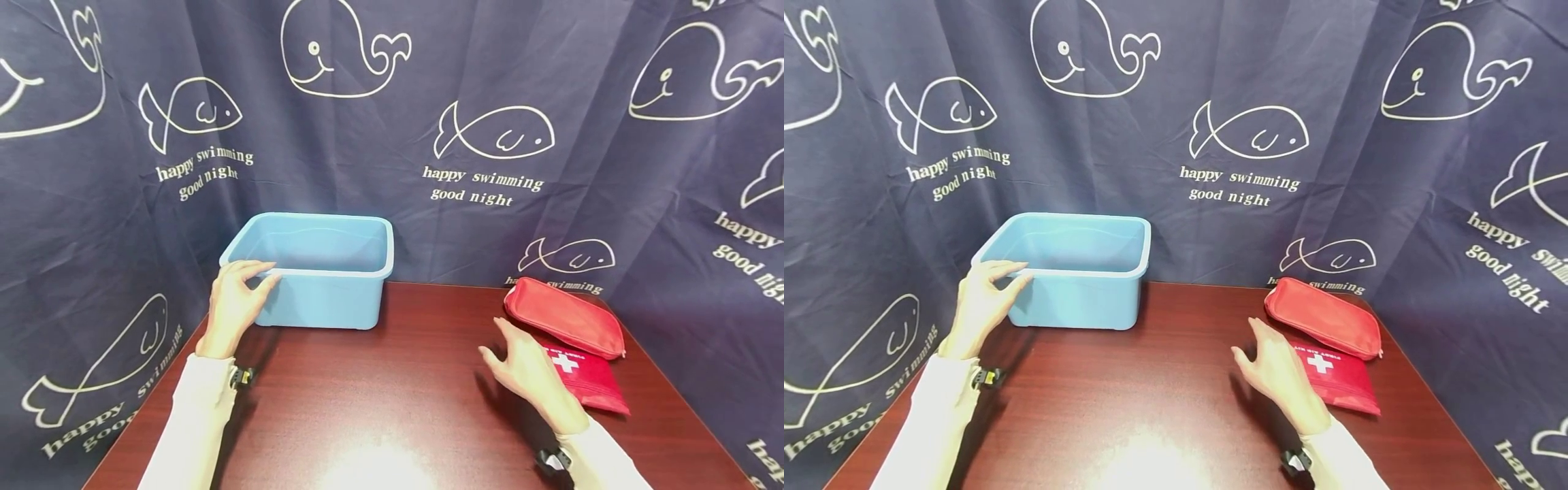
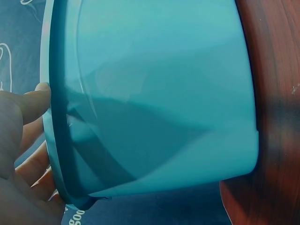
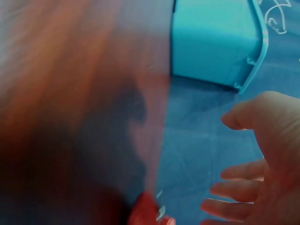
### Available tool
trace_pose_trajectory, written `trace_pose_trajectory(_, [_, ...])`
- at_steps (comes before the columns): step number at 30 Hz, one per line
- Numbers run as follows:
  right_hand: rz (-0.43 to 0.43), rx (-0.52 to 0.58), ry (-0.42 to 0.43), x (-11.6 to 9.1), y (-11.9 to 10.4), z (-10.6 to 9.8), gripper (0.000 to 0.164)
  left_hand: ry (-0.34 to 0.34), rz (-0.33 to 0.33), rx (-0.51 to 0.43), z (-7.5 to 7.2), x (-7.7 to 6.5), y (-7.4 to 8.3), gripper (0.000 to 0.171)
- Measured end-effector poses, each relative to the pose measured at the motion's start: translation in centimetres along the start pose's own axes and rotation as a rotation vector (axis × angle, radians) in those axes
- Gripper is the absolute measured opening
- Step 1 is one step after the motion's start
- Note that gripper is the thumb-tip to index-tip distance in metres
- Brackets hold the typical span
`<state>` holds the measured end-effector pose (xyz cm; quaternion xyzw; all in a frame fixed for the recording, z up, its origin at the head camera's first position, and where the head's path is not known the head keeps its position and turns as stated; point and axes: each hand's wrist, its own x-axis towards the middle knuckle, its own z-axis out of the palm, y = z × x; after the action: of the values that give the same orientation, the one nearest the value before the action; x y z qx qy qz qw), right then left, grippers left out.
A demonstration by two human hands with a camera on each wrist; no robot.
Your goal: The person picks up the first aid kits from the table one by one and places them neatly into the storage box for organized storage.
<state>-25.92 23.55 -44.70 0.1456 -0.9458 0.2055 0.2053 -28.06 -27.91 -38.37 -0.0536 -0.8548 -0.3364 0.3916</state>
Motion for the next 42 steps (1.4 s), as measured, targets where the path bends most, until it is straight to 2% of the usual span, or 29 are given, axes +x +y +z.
trace_pose_trajectory(7, [-0.036,-0.023,-0.026,-2.1,3.4,-0.7,0.071,-0.011,-0.001,0.008,0.2,0.1,-0.1,0.027])
trace_pose_trajectory(12, [-0.008,-0.052,-0.068,-2.8,5.3,-1.9,0.077,-0.008,-0.001,-0.001,0.0,0.2,0.0,0.026])
trace_pose_trajectory(17, [-0.052,-0.094,-0.062,-3.2,7.3,-2.6,0.08,0.001,-0.009,-0.001,-0.2,0.0,-0.2,0.027])
trace_pose_trajectory(23, [0.01,-0.167,-0.128,-4.0,9.3,-3.8,0.1,-0.011,-0.007,-0.002,0.1,-0.1,-0.4,0.028])
trace_pose_trajectory(33, [0.053,-0.181,-0.21,-4.7,10.6,-4.3,0.101,0.003,-0.004,-0.006,-0.1,0.0,-0.2,0.027])
trace_pose_trajectory(42, [0.041,-0.185,-0.256,-5.1,10.9,-4.2,0.103,-0.005,-0.006,-0.004,0.0,-0.1,-0.2,0.027])
